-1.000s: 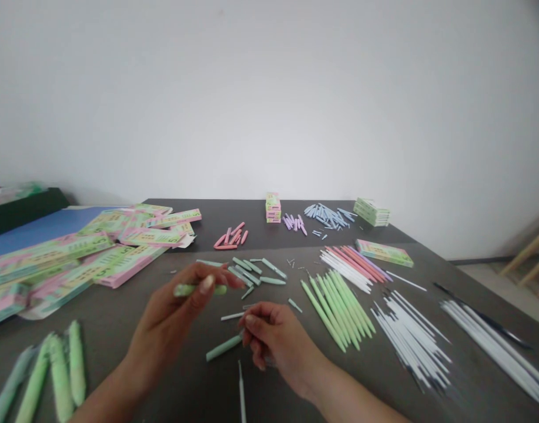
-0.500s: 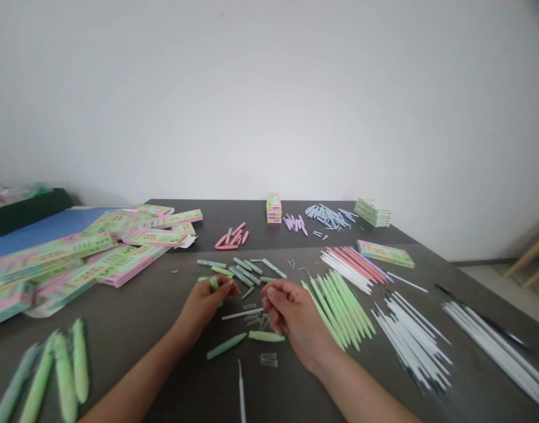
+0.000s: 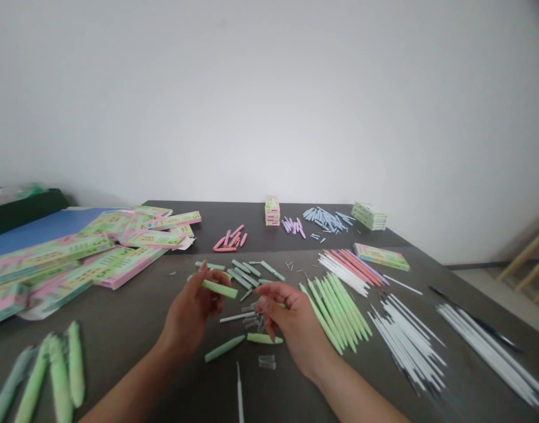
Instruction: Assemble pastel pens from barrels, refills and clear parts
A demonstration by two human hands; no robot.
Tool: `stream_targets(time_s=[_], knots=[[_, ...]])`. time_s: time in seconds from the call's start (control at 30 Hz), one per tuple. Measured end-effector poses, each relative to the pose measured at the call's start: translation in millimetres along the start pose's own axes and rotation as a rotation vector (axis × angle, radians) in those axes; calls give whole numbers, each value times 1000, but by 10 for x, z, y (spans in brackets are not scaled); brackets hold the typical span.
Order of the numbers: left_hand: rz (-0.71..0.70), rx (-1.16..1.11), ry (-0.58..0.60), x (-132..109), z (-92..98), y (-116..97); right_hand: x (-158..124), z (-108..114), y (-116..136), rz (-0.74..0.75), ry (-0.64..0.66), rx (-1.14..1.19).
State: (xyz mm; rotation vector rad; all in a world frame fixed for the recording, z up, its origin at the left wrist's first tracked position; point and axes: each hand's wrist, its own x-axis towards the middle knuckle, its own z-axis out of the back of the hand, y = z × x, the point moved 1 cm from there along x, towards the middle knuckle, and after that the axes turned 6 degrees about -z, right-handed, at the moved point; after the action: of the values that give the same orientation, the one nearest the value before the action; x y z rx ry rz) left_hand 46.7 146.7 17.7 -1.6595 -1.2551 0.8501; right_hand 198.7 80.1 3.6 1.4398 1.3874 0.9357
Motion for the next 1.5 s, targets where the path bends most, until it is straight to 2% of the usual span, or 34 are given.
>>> stream_targets(time_s=[0.13, 0.2, 0.33, 0.47, 0.63, 0.77, 0.87, 0.97, 1.13, 1.3, 1.4, 1.5], knots=[[243, -249, 210, -139, -149, 39, -38, -15, 60, 88, -29, -27], [299, -338, 202, -175, -193, 93, -50, -8, 88, 133, -45, -47], [316, -410, 136, -187, -210, 165, -75, -6, 135, 174, -76, -110], [310, -454, 130, -171, -176, 168, -98, -26, 170, 175, -107, -145], [302, -456, 160, -170, -164, 185, -92, -21, 178, 182, -154, -143], [320, -409, 145, -178, -173, 224, -98, 1, 148, 210, -191, -245], [364, -333, 146, -189, -168, 234, -117, 30, 157, 353, -216, -377], [427, -268, 219, -214, -166, 221, -120, 69, 185, 462, -223, -455], [434, -149, 422, -280, -200, 189, -109, 101, 229, 436, -185, -446], [393, -142, 549, -293, -227, 182, -136, 78, 273, 464, -84, -561], [367, -157, 584, -279, -216, 191, -152, 70, 269, 505, -38, -640], [369, -154, 565, -271, -194, 195, -163, 64, 256, 502, 7, -685]])
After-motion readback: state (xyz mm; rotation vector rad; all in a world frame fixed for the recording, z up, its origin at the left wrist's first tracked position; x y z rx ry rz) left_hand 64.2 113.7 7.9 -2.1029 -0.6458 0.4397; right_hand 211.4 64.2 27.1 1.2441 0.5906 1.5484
